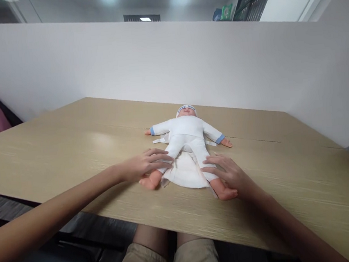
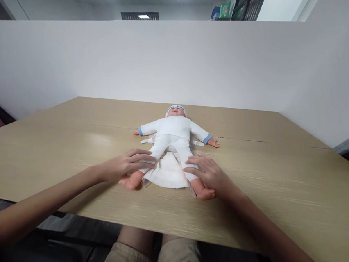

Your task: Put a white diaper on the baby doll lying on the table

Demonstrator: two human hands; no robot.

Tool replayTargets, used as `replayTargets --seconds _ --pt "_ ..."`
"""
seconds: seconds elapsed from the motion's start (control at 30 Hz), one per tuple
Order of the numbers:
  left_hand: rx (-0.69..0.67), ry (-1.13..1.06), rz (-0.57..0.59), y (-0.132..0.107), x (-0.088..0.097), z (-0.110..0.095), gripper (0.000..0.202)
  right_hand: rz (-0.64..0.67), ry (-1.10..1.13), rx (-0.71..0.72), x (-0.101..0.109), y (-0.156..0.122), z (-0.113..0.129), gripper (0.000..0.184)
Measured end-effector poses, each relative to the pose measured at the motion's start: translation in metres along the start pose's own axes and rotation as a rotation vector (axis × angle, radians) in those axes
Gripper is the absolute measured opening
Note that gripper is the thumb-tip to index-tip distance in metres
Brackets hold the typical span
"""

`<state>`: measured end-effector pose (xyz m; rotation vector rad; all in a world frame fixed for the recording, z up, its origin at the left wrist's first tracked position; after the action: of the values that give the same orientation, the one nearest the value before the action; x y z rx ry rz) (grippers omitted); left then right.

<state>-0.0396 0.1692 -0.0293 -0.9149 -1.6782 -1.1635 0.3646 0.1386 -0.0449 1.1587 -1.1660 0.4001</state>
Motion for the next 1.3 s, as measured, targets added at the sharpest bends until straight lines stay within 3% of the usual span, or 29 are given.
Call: replayTargets --seconds 0.13,0.3,0.47,0.53,0.6,0.73,0.8,0.9,1.0,1.13,1.3 --pt "0.065 -0.015 0.008 0.003 -0.007 -0.006 0.086 0.054 0.048 -0.023 0.005 -0.001 0.001 0.048" --pt "0.145 -0.056 0.07 0.008 0.003 -0.02 0.081 0.078 0.174 -0.105 0.009 -0.001 -0.002 0.044" --pt "0.288 -0.113 0.068 0.021 0.011 -0.04 0.044 0.074 0.332 -0.192 0.018 0.005 -0.005 0.048" --pt "0.339 -0.082 0.034 0.028 0.006 -0.047 0.036 0.094 0.326 -0.239 0.022 0.01 0.002 0.041" --pt "0.377 -0.043 -0.007 0.033 -0.003 -0.051 0.044 0.104 0.267 -0.281 0.024 0.014 0.014 0.03" --pt "0.421 -0.021 -0.052 0.038 -0.017 -0.051 0.028 0.12 0.11 -0.274 0.015 0.017 0.041 0.06" --pt "0.438 -0.045 -0.075 0.039 -0.017 -0.048 0.018 0.09 0.064 -0.27 0.008 0.016 0.047 0.052" --pt "0.494 -0.13 -0.161 0.045 -0.011 -0.04 0.015 0.039 0.071 -0.314 0.004 0.022 0.042 0.022" --pt "0.577 -0.248 -0.29 0.057 0.001 -0.025 0.029 0.001 0.163 -0.433 0.009 0.04 0.022 0.029" --pt "0.568 -0.267 -0.444 0.084 0.019 0.01 0.028 -0.101 0.267 -0.593 0.019 0.074 -0.015 0.038" --pt "0.771 -0.467 -0.528 0.116 0.022 0.071 0.034 -0.171 0.423 -0.772 -0.001 0.113 -0.073 0.035"
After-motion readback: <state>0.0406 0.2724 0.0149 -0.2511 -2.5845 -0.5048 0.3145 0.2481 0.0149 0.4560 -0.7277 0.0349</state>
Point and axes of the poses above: each hand's wrist, its own y-axis towards the middle knuckle, its own x-axis out of the back of the hand, z = x × y, the point moved 1 cm from there along y, towards the middle knuckle
